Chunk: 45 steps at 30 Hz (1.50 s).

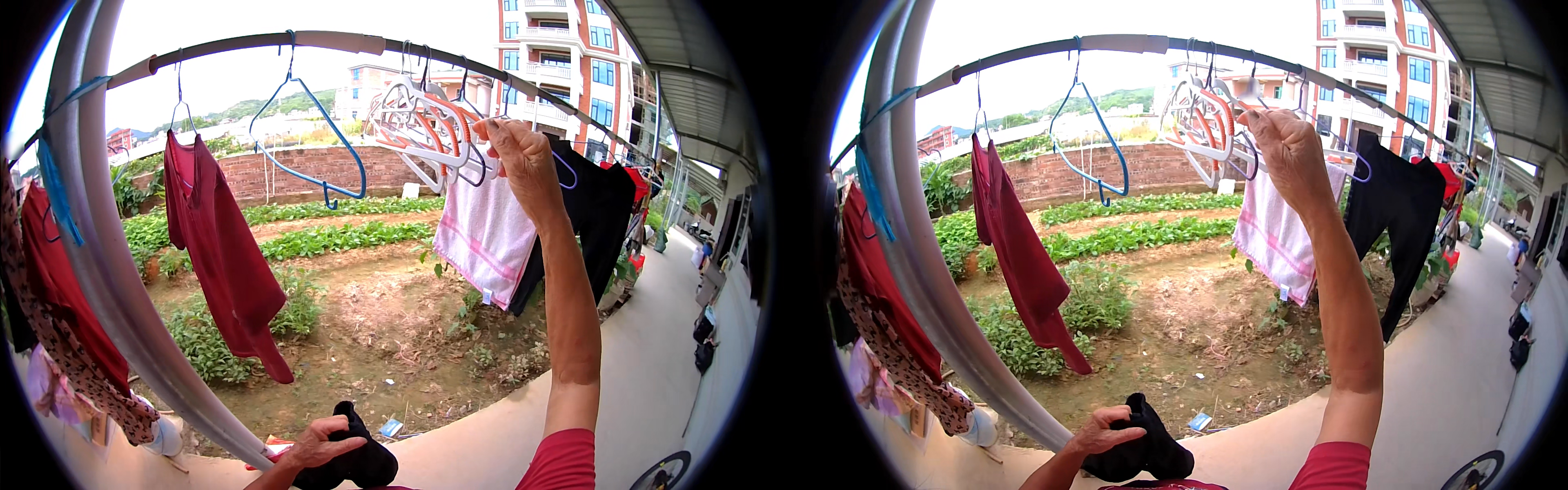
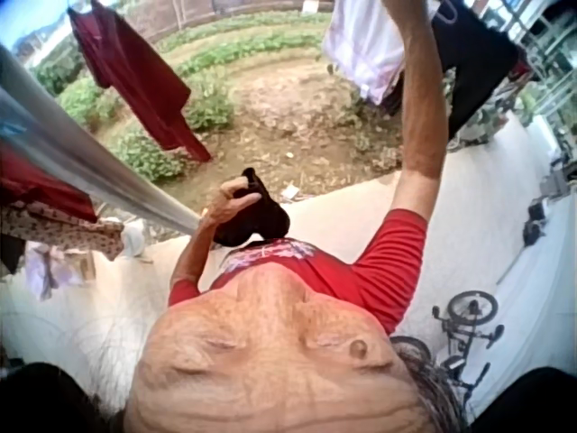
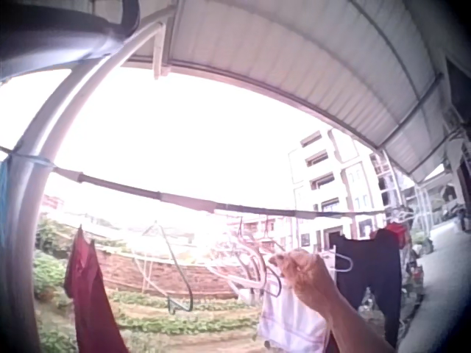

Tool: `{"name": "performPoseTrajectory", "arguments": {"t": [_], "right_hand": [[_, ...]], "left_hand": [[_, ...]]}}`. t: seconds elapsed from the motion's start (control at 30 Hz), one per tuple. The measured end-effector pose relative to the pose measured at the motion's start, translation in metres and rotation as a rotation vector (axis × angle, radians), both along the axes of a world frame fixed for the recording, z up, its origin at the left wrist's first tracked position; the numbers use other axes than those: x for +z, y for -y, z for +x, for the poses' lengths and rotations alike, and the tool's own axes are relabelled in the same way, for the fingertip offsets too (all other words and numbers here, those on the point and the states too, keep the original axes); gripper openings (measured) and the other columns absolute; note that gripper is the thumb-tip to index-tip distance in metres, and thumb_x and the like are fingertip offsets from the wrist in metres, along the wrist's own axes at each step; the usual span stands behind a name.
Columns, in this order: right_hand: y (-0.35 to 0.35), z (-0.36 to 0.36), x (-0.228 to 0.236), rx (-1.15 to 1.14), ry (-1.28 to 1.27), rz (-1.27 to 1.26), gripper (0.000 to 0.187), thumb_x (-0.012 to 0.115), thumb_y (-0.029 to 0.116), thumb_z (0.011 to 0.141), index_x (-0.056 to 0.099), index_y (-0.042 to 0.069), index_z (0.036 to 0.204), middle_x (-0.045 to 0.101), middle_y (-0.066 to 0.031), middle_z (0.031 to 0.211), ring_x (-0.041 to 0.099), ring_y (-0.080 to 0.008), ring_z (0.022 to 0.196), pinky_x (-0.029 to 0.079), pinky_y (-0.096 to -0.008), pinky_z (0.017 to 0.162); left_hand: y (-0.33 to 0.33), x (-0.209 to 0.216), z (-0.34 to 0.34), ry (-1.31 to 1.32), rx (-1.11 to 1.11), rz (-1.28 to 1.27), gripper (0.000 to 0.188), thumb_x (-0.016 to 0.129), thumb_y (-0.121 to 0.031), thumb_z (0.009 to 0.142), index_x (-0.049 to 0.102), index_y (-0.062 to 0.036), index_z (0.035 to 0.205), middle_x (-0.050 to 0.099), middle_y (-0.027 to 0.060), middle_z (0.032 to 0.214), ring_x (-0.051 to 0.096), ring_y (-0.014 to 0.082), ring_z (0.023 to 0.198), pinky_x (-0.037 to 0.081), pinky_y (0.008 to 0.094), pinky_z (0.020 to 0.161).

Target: The person takes wet clothes from a pink basin, places them on hangers, and hangs them on a clothesline. The person handles a maroon t-shirt, a red t-shirt, black pants, and a white and pink shirt, placing each on a hanger and hanging it on the line.

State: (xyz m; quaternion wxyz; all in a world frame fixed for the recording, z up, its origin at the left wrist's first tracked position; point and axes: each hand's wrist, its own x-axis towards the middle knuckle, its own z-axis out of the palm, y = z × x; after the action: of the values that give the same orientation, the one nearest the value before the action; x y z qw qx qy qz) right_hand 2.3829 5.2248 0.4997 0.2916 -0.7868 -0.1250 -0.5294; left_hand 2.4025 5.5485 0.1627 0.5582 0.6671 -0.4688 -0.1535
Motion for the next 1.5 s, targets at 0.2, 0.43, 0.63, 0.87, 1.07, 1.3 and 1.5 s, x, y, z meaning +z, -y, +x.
{"name": "performPoseTrajectory", "arguments": {"t": [0.2,0.43,0.63,0.87,1.07,1.3,1.5], "right_hand": [[0.015,-0.003,-0.01,-0.37,0.165,-0.178,0.03,0.063,0.007,0.078,0.063,0.011,0.108,0.058,-0.0078,0.09,0.056,-0.0175,0.076,0.046,-0.0307,0.069],[0.028,0.008,-0.027,-0.34,0.269,-0.276,0.029,0.065,0.009,0.076,0.061,0.011,0.105,0.054,-0.0105,0.087,0.057,-0.023,0.077,0.047,-0.0344,0.069],[0.048,0.019,-0.032,-0.359,0.174,-0.098,0.021,0.061,0.01,0.079,0.063,0.009,0.1,0.055,-0.0123,0.085,0.057,-0.023,0.077,0.046,-0.0346,0.07],[0.046,0.007,-0.018,-0.195,0.359,0.015,0.033,0.057,0.032,0.088,0.065,0.002,0.098,0.056,-0.0096,0.088,0.053,-0.0186,0.082,0.043,-0.0304,0.075],[0.016,0.008,0.013,-0.657,0.469,-0.35,0.031,0.064,0.025,0.082,0.061,0.006,0.106,0.054,-0.0134,0.088,0.053,-0.0272,0.085,0.043,-0.0385,0.077],[-0.087,0.041,0.009,-0.104,-0.036,-0.244,0.037,0.062,0.03,0.084,0.06,-0.001,0.104,0.062,-0.0185,0.089,0.062,-0.0255,0.079,0.049,-0.0353,0.07],[-0.117,0.086,0.025,0.11,-0.393,-0.052,0.036,0.06,0.02,0.083,0.058,-0.008,0.105,0.062,-0.0144,0.073,0.062,-0.0189,0.073,0.049,-0.0335,0.069]], "left_hand": [[0.016,0.007,-0.009,-0.082,-0.011,-0.003,0.033,0.072,-0.008,0.077,0.043,-0.0021,0.063,0.037,-0.0005,0.063,0.036,0.0081,0.061,0.03,0.0261,0.055],[0.023,0.004,-0.015,-0.041,0.0,-0.001,0.029,0.073,-0.008,0.077,0.047,-0.0015,0.064,0.041,-0.0003,0.063,0.039,0.0081,0.061,0.031,0.0263,0.055],[0.025,-0.002,-0.018,-0.063,0.044,-0.01,0.029,0.073,-0.009,0.076,0.047,-0.001,0.065,0.041,0.0001,0.063,0.04,0.0085,0.062,0.032,0.0269,0.056],[0.021,0.002,-0.018,-0.085,0.064,-0.017,0.031,0.073,-0.009,0.077,0.046,-0.0012,0.065,0.039,0.0,0.064,0.04,0.0085,0.063,0.032,0.0269,0.056],[0.021,0.004,-0.015,-0.077,-0.023,-0.03,0.03,0.07,-0.015,0.08,0.047,-0.0009,0.067,0.038,0.0007,0.063,0.039,0.0089,0.063,0.033,0.0271,0.057],[0.004,-0.005,-0.006,-0.071,-0.05,-0.026,0.031,0.067,-0.02,0.084,0.048,-0.0011,0.07,0.039,0.0014,0.066,0.039,0.0087,0.063,0.034,0.0275,0.057],[-0.012,-0.004,-0.003,-0.04,-0.09,-0.074,0.032,0.067,-0.021,0.084,0.047,-0.0004,0.07,0.036,0.0018,0.066,0.037,0.0089,0.063,0.033,0.0271,0.057]]}}
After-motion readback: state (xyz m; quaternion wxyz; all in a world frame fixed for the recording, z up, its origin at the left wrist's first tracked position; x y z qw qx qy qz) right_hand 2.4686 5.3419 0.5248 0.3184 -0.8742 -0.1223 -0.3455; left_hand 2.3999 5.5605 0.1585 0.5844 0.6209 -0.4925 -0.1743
